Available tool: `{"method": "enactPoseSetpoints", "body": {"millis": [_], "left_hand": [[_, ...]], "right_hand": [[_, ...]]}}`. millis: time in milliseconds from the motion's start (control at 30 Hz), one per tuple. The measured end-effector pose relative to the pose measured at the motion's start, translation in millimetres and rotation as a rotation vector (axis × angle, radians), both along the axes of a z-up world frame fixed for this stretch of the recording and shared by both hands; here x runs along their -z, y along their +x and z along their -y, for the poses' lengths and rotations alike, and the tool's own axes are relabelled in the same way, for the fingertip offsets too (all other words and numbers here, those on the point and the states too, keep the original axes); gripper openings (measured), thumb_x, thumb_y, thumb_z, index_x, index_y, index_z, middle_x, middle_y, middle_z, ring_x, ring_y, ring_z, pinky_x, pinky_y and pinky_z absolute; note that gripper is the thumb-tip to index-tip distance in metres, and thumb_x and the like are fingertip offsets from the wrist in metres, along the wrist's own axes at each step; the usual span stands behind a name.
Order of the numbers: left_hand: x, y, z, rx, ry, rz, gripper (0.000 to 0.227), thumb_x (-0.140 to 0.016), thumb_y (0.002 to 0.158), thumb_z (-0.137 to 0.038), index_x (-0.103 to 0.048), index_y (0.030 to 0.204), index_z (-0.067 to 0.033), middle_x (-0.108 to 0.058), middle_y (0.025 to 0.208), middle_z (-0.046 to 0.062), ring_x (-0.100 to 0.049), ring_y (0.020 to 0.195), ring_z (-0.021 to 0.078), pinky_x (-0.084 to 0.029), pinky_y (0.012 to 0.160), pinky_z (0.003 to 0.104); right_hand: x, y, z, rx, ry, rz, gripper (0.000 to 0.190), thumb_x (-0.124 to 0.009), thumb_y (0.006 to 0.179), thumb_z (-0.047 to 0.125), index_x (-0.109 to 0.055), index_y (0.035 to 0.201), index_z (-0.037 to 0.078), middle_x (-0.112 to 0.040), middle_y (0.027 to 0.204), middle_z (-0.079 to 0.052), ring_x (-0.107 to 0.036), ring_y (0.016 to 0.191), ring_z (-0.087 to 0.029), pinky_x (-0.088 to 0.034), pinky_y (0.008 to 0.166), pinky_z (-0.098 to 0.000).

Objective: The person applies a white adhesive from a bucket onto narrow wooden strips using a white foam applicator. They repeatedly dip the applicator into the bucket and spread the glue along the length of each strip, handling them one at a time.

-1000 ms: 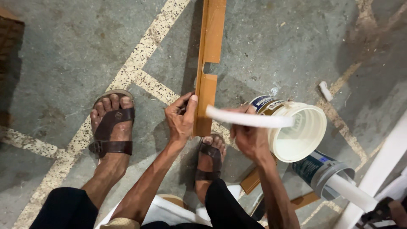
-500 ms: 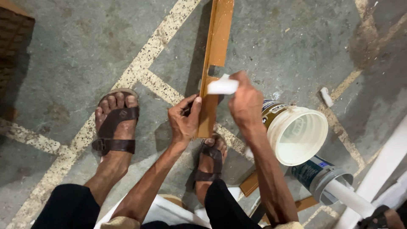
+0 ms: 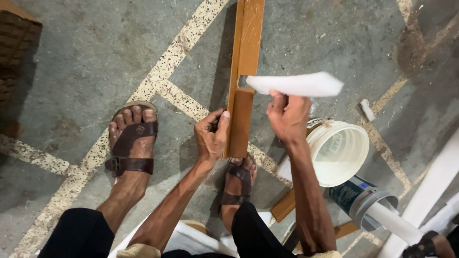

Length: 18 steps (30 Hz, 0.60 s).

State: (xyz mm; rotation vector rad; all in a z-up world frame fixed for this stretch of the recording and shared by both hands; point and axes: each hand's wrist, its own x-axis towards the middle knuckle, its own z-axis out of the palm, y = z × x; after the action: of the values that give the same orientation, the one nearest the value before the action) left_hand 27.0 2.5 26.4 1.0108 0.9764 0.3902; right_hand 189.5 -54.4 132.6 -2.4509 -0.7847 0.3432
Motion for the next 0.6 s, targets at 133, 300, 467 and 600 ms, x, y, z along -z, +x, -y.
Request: {"method": "enactPoseSetpoints", "body": {"millis": [133, 300, 467, 600], "left_hand": [[0, -2, 2, 0.03, -0.029, 0.01, 0.03, -0.066, 0.099, -0.022, -0.076, 0.11, 0.0041, -0.062, 0.069, -0.005, -0.052, 0.061, 0.0035, -0.041, 0.052, 0.023], [1, 0, 0, 0.031, 0.0, -0.019, 0.03, -0.068, 0.099, -0.022, -0.077, 0.11, 0.0041, -0.063, 0.07, -0.003, -0.052, 0.063, 0.0045, -0.041, 0.053, 0.024], [8, -4, 4, 0.019, 0.034, -0.015, 0.032, -0.069, 0.099, -0.023, -0.076, 0.115, 0.0039, -0.072, 0.08, 0.001, -0.059, 0.07, 0.0048, -0.048, 0.059, 0.023], [14, 2, 2, -0.083, -0.012, 0.093, 0.032, -0.07, 0.098, -0.022, -0.075, 0.115, 0.0043, -0.076, 0.09, 0.004, -0.066, 0.077, 0.0069, -0.053, 0.066, 0.023]], "right_hand": [[2, 5, 1, 0.172, -0.039, -0.23, 0.013, -0.06, 0.097, 0.005, -0.068, 0.099, -0.005, -0.068, 0.069, -0.015, -0.069, 0.059, -0.028, -0.054, 0.058, -0.04], [15, 3, -4, -0.223, -0.011, 0.061, 0.021, -0.056, 0.088, -0.006, -0.068, 0.105, -0.005, -0.069, 0.087, -0.022, -0.067, 0.073, -0.035, -0.052, 0.068, -0.0454], [25, -8, 5, -0.286, -0.049, -0.027, 0.024, -0.057, 0.088, -0.007, -0.069, 0.108, -0.002, -0.071, 0.093, -0.024, -0.068, 0.084, -0.043, -0.053, 0.074, -0.0482], [19, -17, 13, -0.253, -0.172, -0.191, 0.023, -0.055, 0.089, -0.008, -0.07, 0.105, 0.0, -0.071, 0.089, -0.022, -0.07, 0.078, -0.04, -0.054, 0.07, -0.0473]]}}
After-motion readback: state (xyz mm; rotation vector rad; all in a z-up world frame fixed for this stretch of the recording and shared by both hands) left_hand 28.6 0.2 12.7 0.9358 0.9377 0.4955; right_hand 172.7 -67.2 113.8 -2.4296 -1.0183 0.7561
